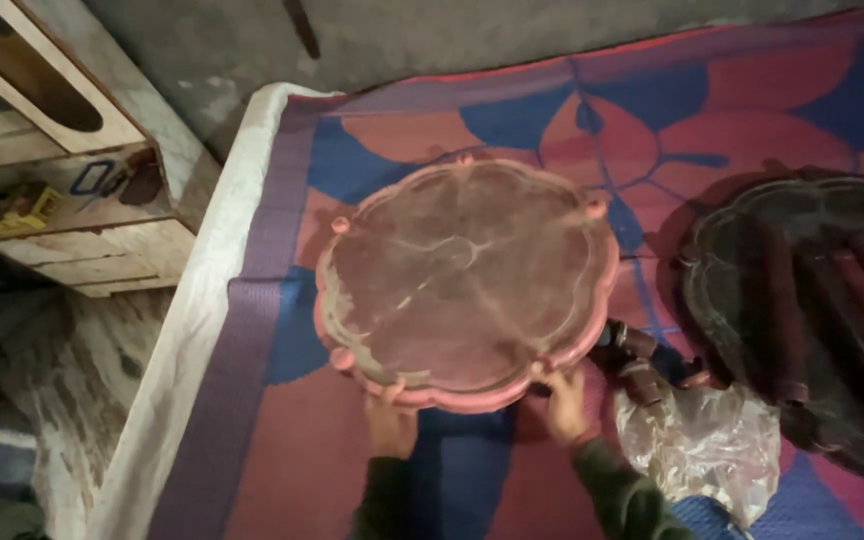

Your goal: The person fits small wooden cylindrical feet into holes on the underside of a scalloped pink wooden tray, picking up each part, aligning it, and pressing it into place by hand. Near the end they flip the tray over to show its top surface with the fitted sockets.

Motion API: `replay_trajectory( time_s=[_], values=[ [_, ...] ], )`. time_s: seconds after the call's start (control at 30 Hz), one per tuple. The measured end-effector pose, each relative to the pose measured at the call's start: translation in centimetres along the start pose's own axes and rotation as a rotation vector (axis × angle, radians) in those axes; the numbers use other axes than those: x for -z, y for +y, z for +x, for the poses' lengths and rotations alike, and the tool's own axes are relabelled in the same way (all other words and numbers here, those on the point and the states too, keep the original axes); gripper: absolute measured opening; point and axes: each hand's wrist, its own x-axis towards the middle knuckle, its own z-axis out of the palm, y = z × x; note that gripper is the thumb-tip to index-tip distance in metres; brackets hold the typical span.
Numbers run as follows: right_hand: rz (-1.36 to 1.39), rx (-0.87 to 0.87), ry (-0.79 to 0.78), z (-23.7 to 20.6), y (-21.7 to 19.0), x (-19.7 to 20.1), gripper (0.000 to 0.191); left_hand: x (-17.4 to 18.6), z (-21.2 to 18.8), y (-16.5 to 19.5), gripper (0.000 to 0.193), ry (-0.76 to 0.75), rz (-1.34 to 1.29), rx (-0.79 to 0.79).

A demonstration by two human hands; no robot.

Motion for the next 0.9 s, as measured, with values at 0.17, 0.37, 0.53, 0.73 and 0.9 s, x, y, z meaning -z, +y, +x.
replay_trajectory(
  time_s=[0.17, 0.37, 0.53, 0.73, 0.9],
  values=[
    [-0.090, -0.046, -0.043, -2.9, 3.5, -1.9, 0.035, 1.5, 0.2, -2.1, 0.064, -0.165, -0.210, 0.656],
    [-0.470, 0.059, -0.441, -3.8, 3.9, -2.0, 0.064, -1.2, -1.4, 1.2, 0.045, 0.230, -1.548, 1.552],
    [-0.450, -0.089, -0.555, -3.0, 3.1, -1.4, 0.062, -4.5, -3.0, 5.5, 0.045, 0.316, -1.787, 1.613],
    [-0.503, -0.024, -0.721, -1.0, 1.2, -1.4, 0.052, -4.0, -2.3, 5.7, 0.041, 0.275, -1.646, 1.476],
    [-0.559, 0.055, -0.855, -0.4, 1.0, -2.3, 0.035, -3.7, -1.7, 6.5, 0.044, 0.215, -1.690, 1.448]
  ],
)
